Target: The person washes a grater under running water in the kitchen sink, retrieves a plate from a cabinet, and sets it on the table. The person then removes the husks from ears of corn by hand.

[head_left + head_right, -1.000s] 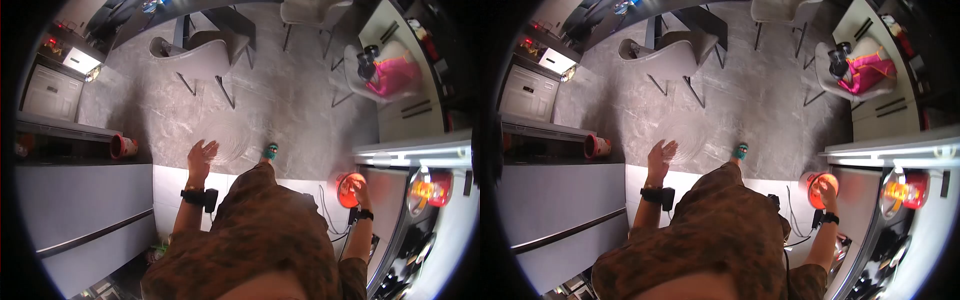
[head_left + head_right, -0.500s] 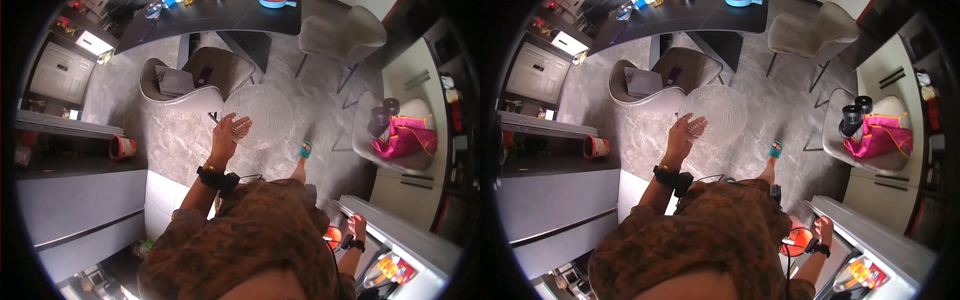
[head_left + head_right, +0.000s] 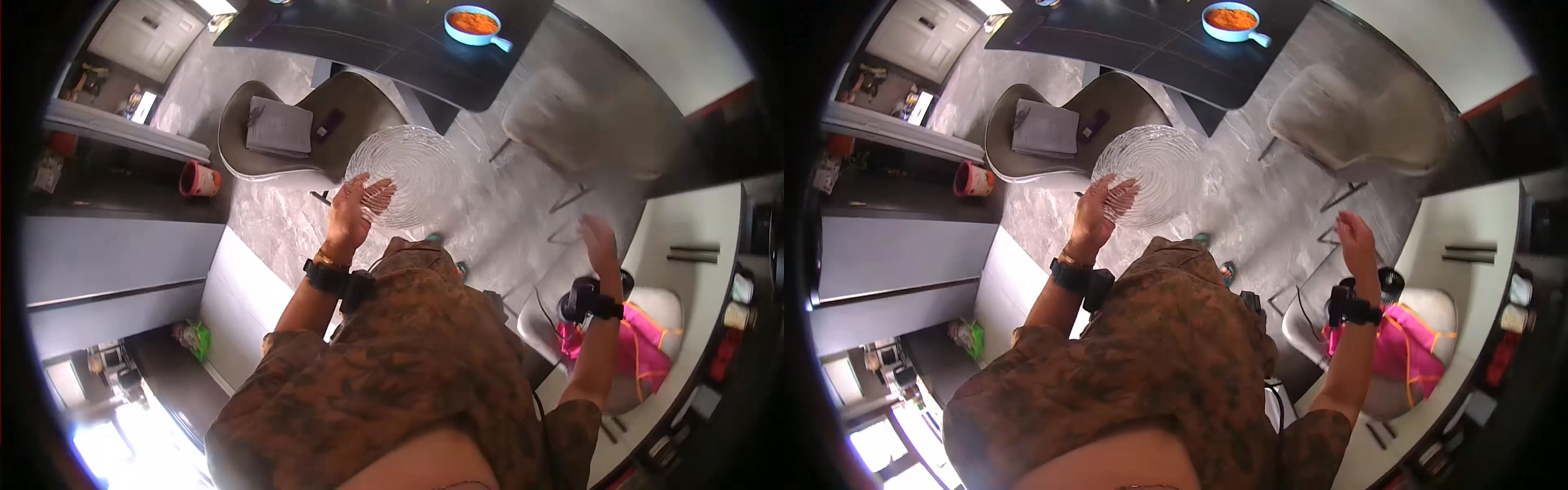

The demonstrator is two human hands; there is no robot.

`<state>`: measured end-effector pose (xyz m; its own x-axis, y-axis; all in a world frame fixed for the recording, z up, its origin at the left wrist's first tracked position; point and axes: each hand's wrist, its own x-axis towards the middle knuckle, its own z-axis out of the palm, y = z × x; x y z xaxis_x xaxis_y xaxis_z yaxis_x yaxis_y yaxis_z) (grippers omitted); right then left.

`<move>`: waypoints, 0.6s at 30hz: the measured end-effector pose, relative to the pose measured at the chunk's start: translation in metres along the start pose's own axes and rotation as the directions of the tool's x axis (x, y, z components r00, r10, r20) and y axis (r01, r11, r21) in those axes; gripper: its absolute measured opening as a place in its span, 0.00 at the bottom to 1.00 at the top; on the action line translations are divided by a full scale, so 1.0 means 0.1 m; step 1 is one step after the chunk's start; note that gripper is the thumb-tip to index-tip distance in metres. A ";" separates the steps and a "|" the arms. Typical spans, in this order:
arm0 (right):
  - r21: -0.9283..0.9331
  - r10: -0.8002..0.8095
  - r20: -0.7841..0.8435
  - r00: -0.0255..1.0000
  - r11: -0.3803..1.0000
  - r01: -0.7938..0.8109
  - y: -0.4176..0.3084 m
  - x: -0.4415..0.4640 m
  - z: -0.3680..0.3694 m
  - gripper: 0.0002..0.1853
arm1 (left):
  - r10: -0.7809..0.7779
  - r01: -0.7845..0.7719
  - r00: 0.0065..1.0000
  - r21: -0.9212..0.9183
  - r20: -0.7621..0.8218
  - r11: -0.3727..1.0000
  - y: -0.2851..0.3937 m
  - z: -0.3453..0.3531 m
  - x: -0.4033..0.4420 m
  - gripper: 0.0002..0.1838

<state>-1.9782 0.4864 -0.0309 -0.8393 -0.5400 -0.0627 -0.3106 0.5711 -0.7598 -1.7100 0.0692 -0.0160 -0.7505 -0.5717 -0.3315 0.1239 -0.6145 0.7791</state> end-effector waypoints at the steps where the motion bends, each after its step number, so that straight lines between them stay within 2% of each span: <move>1: -0.006 -0.118 0.019 0.993 0.993 0.119 0.03 0.29 0.01 0.13 | 0.007 -0.007 1.000 -0.004 -0.002 1.000 -0.01 0.04 0.10 0.16; 3: 0.072 -0.145 0.105 0.984 0.988 0.138 -0.70 0.96 0.10 0.14 | 0.019 -0.019 1.000 -0.013 -0.002 1.000 -0.05 0.15 0.34 0.16; 5: 0.105 -0.275 0.189 0.943 0.960 0.259 -0.91 1.59 0.23 0.14 | 0.037 -0.037 0.999 -0.016 -0.025 0.999 -0.07 0.24 0.62 0.16; 7: 0.071 -0.307 0.222 0.925 0.952 0.299 -1.20 2.11 0.41 0.17 | 0.055 -0.055 0.998 0.001 -0.039 0.998 -0.01 0.32 0.92 0.16; 8: 0.054 -0.322 0.239 0.916 0.946 0.319 -1.28 2.41 0.47 0.18 | 0.051 -0.054 0.997 -0.045 -0.060 0.998 0.02 0.37 1.11 0.16; 11: -0.082 -0.287 0.206 0.935 0.948 0.309 -1.28 3.34 0.78 0.24 | 0.047 -0.051 0.998 -0.125 -0.034 0.991 0.01 0.39 1.74 0.16; 12: -0.098 -0.261 0.200 0.944 0.954 0.285 -1.14 3.66 0.92 0.30 | 0.045 -0.056 0.997 -0.165 -0.070 0.985 0.04 0.46 1.90 0.16; 15: -0.224 -0.205 0.109 0.973 0.948 0.225 -0.88 4.34 1.19 0.33 | -0.007 -0.014 0.995 -0.200 -0.102 0.980 0.14 0.54 2.10 0.17; 16: -0.103 -0.234 0.077 0.969 0.965 0.241 -0.82 4.52 1.25 0.33 | -0.001 -0.024 0.993 -0.217 -0.115 0.976 0.14 0.54 2.15 0.17; 18: -0.084 -0.183 0.213 0.960 0.975 0.204 -0.95 4.73 1.29 0.31 | 0.003 -0.038 0.988 -0.222 -0.153 0.974 0.25 0.60 2.15 0.18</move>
<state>-2.2881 0.0969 -0.0714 -0.6537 -0.7545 -0.0592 -0.5118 0.4984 -0.6998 -1.9076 -0.0364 -0.0364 -0.6422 -0.6500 -0.4063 0.2931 -0.6980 0.6534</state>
